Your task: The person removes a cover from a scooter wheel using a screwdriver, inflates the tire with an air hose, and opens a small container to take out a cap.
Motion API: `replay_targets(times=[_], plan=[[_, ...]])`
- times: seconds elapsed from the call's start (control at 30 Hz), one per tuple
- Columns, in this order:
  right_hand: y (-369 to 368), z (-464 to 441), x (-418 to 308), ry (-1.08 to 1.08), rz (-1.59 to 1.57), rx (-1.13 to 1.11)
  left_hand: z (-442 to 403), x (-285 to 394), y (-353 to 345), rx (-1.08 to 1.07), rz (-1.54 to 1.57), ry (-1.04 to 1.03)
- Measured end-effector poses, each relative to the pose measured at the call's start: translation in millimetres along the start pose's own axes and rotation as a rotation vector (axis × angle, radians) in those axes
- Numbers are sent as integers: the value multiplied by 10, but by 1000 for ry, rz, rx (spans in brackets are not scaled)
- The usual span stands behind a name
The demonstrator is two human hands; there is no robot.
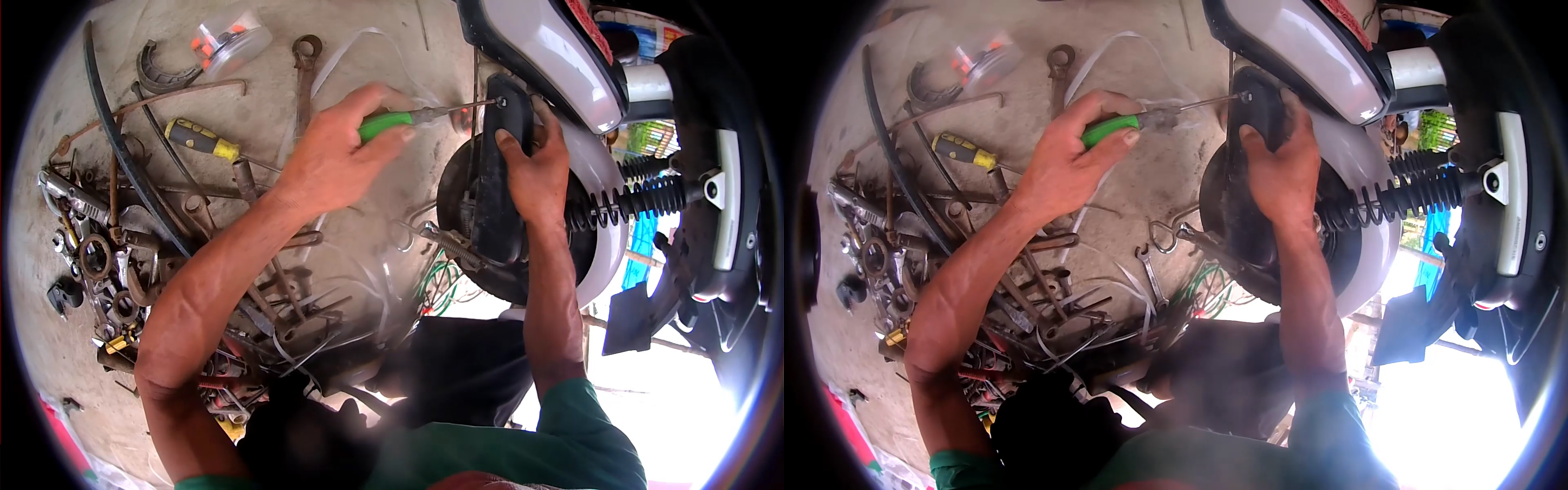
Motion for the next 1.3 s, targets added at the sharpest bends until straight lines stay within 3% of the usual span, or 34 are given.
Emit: replay_targets(times=[1.3], plan=[[-41, 13, -38, -6, 18, -16, -89, -12, -33, -5, -12, -20]])
Point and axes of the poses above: each hand's wrist, its own z-axis away from the middle knuckle, its own y-axis out of the back of the hand, x = y × z, the point moved 10 cm from there along -z, towards the middle knuckle, and after that the axes turned 8 degrees about -y, right-handed, at the moved point
